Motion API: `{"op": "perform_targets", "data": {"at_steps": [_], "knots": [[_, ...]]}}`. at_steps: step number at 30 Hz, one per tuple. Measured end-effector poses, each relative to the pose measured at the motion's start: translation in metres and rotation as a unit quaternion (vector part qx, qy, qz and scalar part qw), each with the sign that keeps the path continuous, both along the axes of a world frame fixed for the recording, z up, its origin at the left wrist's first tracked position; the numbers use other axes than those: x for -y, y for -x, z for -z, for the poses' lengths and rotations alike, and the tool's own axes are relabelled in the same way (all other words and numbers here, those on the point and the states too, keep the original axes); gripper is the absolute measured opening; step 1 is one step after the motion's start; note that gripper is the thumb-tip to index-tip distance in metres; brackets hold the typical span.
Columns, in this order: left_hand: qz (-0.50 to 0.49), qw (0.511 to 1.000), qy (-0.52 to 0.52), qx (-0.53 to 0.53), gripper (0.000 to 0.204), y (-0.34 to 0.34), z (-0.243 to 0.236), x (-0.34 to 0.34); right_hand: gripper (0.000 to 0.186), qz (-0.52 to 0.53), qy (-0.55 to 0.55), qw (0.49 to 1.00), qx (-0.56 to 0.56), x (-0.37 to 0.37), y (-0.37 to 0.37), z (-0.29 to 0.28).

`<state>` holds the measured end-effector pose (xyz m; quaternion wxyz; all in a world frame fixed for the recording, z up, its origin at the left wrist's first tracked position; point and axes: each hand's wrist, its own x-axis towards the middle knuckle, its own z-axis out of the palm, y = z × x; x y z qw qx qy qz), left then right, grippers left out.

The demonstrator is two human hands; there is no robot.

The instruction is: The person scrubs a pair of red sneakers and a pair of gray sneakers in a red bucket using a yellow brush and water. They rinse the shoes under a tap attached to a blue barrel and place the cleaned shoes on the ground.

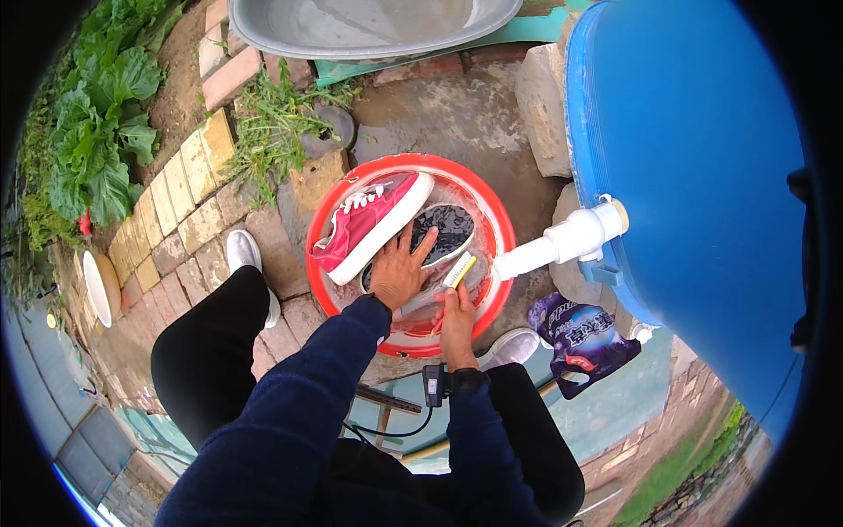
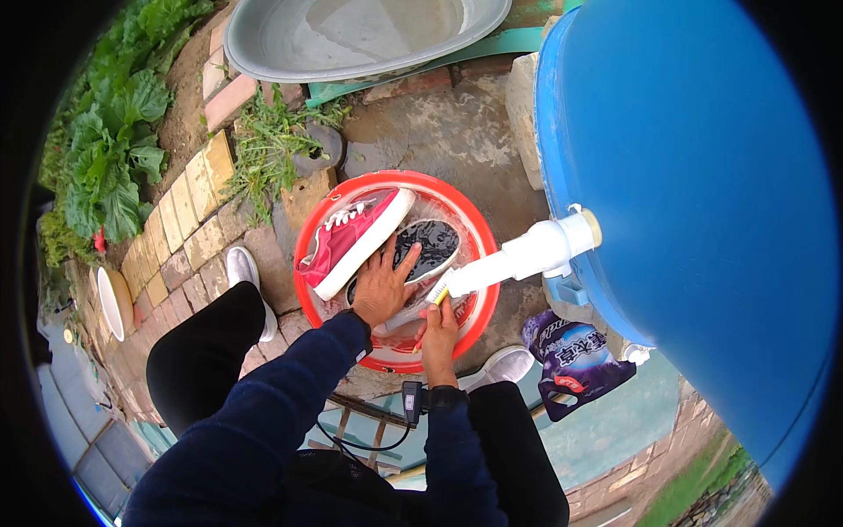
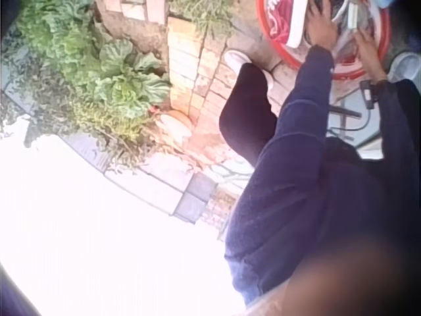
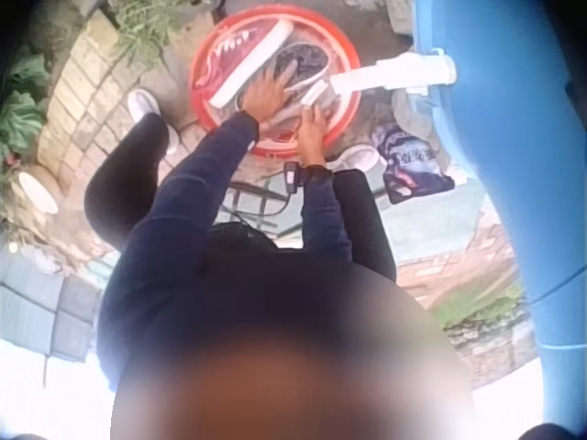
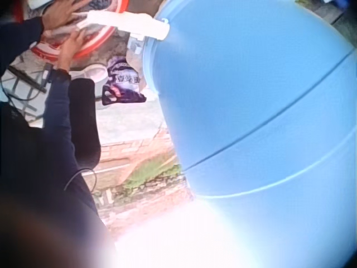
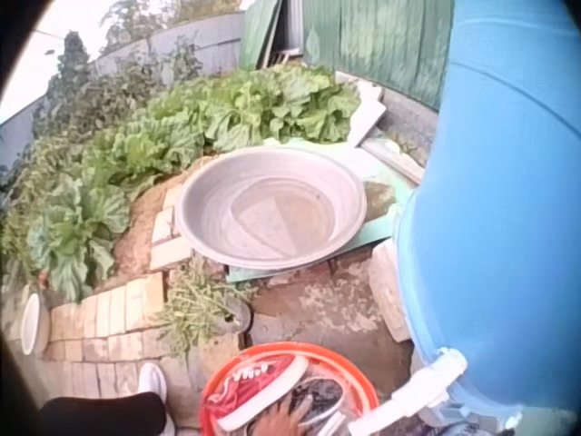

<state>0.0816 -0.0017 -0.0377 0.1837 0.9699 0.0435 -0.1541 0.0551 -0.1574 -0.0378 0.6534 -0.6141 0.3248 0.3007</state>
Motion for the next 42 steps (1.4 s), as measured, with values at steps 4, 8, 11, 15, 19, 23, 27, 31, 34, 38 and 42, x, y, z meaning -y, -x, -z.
{"op": "perform_targets", "data": {"at_steps": [4,8,11,15,19,23,27,31,34,38,42], "knots": [[-0.028,0.994,0.102,-0.032,0.086,-0.015,-0.028,-0.008,0.05,-0.013,0.016,1.0,-0.002,0.008,0.002,-0.012],[-0.021,0.997,0.073,-0.031,0.087,-0.001,-0.056,0.0,0.05,0.023,0.029,0.999,0.015,0.015,0.006,-0.018],[-0.005,1.0,0.015,-0.021,0.086,0.008,-0.054,0.009,0.056,0.037,0.041,0.997,0.048,0.016,0.009,-0.017],[0.013,0.999,-0.019,-0.025,0.089,0.014,-0.036,0.013,0.061,-0.011,0.041,0.996,0.08,0.017,0.009,-0.015],[-0.002,0.999,-0.021,-0.024,0.087,0.01,-0.017,0.015,0.06,-0.171,0.213,0.913,0.304,0.014,-0.021,-0.012],[0.009,0.997,-0.052,-0.052,0.09,0.002,-0.004,0.013,0.056,-0.348,0.34,0.82,0.303,0.005,-0.078,-0.006],[0.017,0.996,-0.05,-0.074,0.089,-0.002,0.001,0.009,0.052,-0.447,0.419,0.748,0.254,-0.011,-0.107,0.002],[-0.023,0.994,0.007,-0.103,0.085,-0.001,-0.008,0.009,0.05,-0.47,0.436,0.708,0.296,-0.011,-0.084,-0.003],[-0.025,0.995,0.035,-0.093,0.087,0.003,-0.022,0.005,0.055,-0.468,0.373,0.756,0.264,0.008,-0.056,-0.021],[-0.109,0.979,0.146,-0.094,0.09,0.005,-0.037,-0.016,0.054,-0.238,0.221,0.876,0.356,0.04,-0.036,-0.046],[-0.32,0.746,0.549,-0.2,0.073,0.017,-0.044,-0.044,0.054,-0.208,0.208,0.933,0.207,0.049,-0.048,-0.05]]}}
